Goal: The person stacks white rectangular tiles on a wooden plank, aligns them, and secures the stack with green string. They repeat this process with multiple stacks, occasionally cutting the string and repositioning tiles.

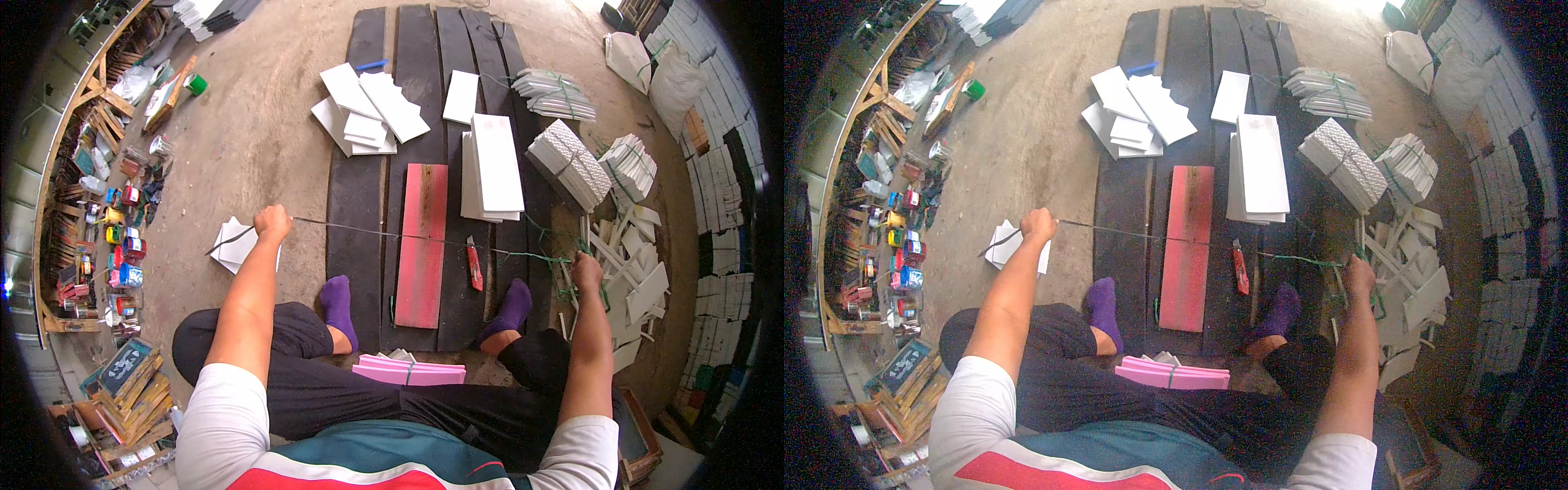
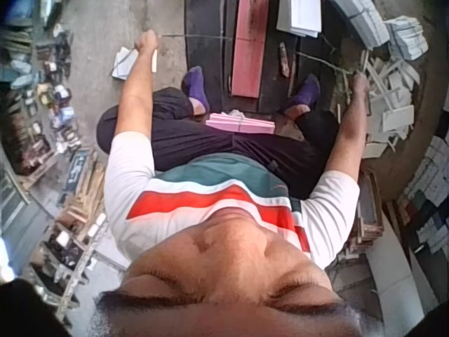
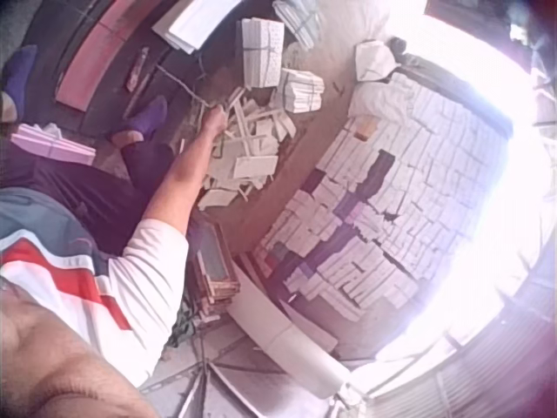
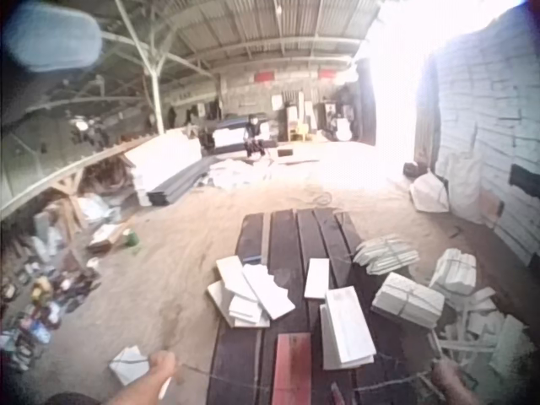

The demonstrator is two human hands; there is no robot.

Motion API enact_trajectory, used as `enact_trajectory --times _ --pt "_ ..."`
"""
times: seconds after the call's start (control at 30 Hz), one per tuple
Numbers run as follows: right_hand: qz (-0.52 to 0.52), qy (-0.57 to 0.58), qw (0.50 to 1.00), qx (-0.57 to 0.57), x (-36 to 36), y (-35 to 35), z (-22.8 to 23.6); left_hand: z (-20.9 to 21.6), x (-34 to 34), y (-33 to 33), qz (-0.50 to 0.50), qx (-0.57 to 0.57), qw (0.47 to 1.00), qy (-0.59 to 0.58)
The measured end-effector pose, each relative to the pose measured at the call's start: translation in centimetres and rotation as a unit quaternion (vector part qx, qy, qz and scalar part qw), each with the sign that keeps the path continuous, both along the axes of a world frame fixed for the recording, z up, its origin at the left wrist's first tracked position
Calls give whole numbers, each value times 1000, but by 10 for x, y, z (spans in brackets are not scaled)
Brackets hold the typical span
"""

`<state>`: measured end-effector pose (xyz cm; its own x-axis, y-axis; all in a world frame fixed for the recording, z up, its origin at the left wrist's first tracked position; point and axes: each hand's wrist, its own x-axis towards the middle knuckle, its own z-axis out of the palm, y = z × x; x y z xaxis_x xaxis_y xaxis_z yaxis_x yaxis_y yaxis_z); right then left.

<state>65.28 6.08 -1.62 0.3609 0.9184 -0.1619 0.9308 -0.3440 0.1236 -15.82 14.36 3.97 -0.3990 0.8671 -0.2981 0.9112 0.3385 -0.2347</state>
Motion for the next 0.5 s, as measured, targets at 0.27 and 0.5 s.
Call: enact_trajectory --times 0.27,0.5 --pt "39 -28 999 -18 -12 16 -12 -28 27 1 0 -10 1000 2" --pt "38 112 982 147 -166 92 66 -28 66 6 -45 21 998 -28"
